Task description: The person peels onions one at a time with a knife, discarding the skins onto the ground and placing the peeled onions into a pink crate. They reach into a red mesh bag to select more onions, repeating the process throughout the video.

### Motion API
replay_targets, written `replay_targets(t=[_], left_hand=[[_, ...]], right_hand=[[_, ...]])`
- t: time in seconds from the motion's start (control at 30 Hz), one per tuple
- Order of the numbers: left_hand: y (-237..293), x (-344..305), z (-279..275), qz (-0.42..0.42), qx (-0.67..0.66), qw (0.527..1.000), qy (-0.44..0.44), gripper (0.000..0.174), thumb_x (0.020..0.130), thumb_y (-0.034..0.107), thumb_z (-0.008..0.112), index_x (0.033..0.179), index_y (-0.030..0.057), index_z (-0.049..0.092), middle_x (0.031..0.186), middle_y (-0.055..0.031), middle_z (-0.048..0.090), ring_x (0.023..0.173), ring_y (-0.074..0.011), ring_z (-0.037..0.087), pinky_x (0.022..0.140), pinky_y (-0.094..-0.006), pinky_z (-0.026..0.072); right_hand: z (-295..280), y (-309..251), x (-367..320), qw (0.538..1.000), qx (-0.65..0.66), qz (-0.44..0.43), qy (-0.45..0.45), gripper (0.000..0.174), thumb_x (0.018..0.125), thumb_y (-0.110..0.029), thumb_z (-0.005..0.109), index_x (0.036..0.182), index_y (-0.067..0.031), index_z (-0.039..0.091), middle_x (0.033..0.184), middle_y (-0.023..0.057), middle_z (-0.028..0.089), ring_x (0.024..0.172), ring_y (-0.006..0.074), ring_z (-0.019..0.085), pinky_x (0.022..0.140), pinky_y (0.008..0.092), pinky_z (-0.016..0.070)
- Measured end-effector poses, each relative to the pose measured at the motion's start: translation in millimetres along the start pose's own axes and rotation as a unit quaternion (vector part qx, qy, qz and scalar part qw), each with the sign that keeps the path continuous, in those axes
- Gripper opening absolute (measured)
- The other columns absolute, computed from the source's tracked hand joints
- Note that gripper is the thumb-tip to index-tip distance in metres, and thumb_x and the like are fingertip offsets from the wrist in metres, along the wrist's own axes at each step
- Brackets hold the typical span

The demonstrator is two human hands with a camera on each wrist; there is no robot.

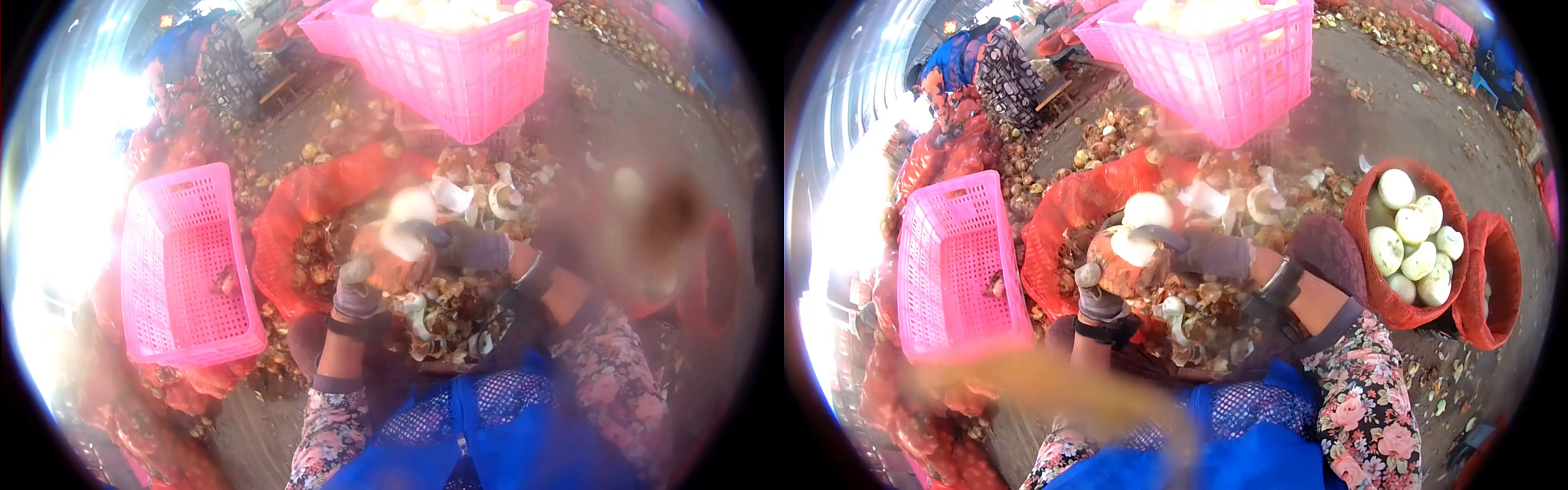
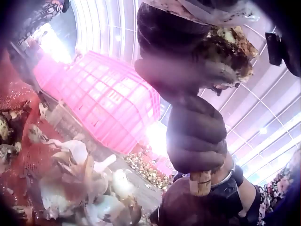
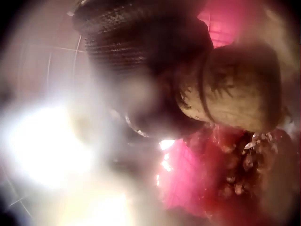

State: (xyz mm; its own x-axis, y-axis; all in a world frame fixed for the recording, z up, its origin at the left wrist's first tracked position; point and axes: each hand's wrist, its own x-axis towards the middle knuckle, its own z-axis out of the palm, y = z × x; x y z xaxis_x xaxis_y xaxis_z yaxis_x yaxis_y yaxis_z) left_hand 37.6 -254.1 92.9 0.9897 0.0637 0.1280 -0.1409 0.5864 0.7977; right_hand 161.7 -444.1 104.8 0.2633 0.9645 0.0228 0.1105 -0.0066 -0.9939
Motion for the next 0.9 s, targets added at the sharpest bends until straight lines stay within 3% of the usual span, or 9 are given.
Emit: replay_targets(t=[0.17, 0.33, 0.37, 0.53, 0.63, 0.7, 0.77, 0.83, 0.9], left_hand=[[6, -8, 4, 0.027, 0.022, 0.999, 0.019, 0.087, 0.078, 0.054, 0.069, 0.140, 0.0001, 0.039, 0.131, -0.0166, 0.054, 0.118, -0.0295, 0.055, 0.106, -0.0465, 0.0434], [7, -15, 14, -0.028, 0.031, 0.999, 0.011, 0.080, 0.084, 0.049, 0.066, 0.141, 0.0009, 0.038, 0.131, -0.0154, 0.054, 0.120, -0.0295, 0.054, 0.106, -0.0472, 0.0419], [5, -12, 15, -0.030, 0.027, 0.999, 0.009, 0.079, 0.084, 0.048, 0.066, 0.141, 0.0009, 0.038, 0.131, -0.0153, 0.054, 0.120, -0.0294, 0.054, 0.106, -0.0470, 0.0419], [7, 5, 35, -0.016, -0.004, 1.000, 0.012, 0.077, 0.085, 0.047, 0.065, 0.141, 0.0007, 0.039, 0.131, -0.0149, 0.054, 0.121, -0.0290, 0.053, 0.106, -0.0459, 0.0420], [-28, 9, 0, -0.025, -0.044, 0.998, 0.033, 0.071, 0.089, 0.045, 0.063, 0.140, 0.0010, 0.042, 0.132, -0.0133, 0.055, 0.122, -0.0260, 0.054, 0.103, -0.0412, 0.0440], [-38, 16, 4, 0.011, -0.005, 0.998, 0.054, 0.070, 0.090, 0.047, 0.062, 0.139, 0.0010, 0.044, 0.132, -0.0128, 0.055, 0.120, -0.0252, 0.055, 0.102, -0.0399, 0.0451], [-35, 20, 16, 0.008, -0.024, 0.998, 0.060, 0.062, 0.093, 0.046, 0.058, 0.138, 0.0047, 0.045, 0.129, -0.0105, 0.056, 0.119, -0.0232, 0.056, 0.100, -0.0372, 0.0481], [-24, 16, 27, -0.003, -0.025, 0.995, 0.099, 0.055, 0.096, 0.042, 0.054, 0.138, 0.0066, 0.045, 0.129, -0.0091, 0.057, 0.118, -0.0224, 0.056, 0.098, -0.0351, 0.0498], [-37, 9, -11, 0.002, -0.189, 0.979, 0.072, 0.046, 0.101, 0.033, 0.048, 0.139, 0.0089, 0.044, 0.130, -0.0078, 0.056, 0.117, -0.0220, 0.058, 0.095, -0.0346, 0.0521]], right_hand=[[-5, -10, -6, 0.976, -0.081, -0.179, 0.094, 0.062, 0.089, -0.022, 0.069, 0.145, -0.0110, 0.044, 0.082, -0.0015, 0.063, 0.071, 0.0072, 0.059, 0.065, 0.0241, 0.0488], [13, -23, -7, 0.959, -0.097, -0.176, 0.200, 0.038, 0.093, -0.024, 0.068, 0.128, -0.0090, 0.064, 0.083, -0.0002, 0.069, 0.081, 0.0062, 0.059, 0.078, 0.0255, 0.0502], [13, -12, -8, 0.961, -0.102, -0.118, 0.229, 0.031, 0.089, -0.017, 0.073, 0.118, -0.0061, 0.068, 0.102, 0.0085, 0.070, 0.089, 0.0121, 0.064, 0.079, 0.0291, 0.0527], [8, -1, 3, 0.915, -0.004, -0.170, 0.366, 0.030, 0.094, -0.028, 0.064, 0.112, -0.0035, 0.065, 0.084, 0.0033, 0.068, 0.065, 0.0109, 0.063, 0.055, 0.0243, 0.0512], [5, -12, -5, 0.895, 0.391, 0.013, 0.212, 0.031, 0.094, -0.029, 0.064, 0.118, -0.0101, 0.059, 0.068, 0.0011, 0.059, 0.044, 0.0088, 0.049, 0.038, 0.0231, 0.0402], [18, -30, -7, 0.915, 0.318, 0.051, 0.243, 0.036, 0.094, -0.027, 0.064, 0.125, -0.0112, 0.055, 0.070, -0.0002, 0.056, 0.043, 0.0085, 0.045, 0.037, 0.0228, 0.0379], [16, -9, 5, 0.933, 0.117, -0.124, 0.318, 0.039, 0.094, -0.028, 0.063, 0.129, -0.0126, 0.052, 0.075, 0.0022, 0.059, 0.046, 0.0112, 0.048, 0.039, 0.0240, 0.0391], [3, 34, 25, 0.871, -0.118, -0.278, 0.387, 0.039, 0.094, -0.029, 0.063, 0.127, -0.0108, 0.053, 0.080, 0.0037, 0.061, 0.051, 0.0133, 0.054, 0.043, 0.0253, 0.0446], [-1, 8, 6, 0.917, 0.147, -0.151, 0.338, 0.036, 0.095, -0.031, 0.061, 0.122, -0.0079, 0.056, 0.083, 0.0048, 0.063, 0.053, 0.0127, 0.057, 0.044, 0.0246, 0.0471]])
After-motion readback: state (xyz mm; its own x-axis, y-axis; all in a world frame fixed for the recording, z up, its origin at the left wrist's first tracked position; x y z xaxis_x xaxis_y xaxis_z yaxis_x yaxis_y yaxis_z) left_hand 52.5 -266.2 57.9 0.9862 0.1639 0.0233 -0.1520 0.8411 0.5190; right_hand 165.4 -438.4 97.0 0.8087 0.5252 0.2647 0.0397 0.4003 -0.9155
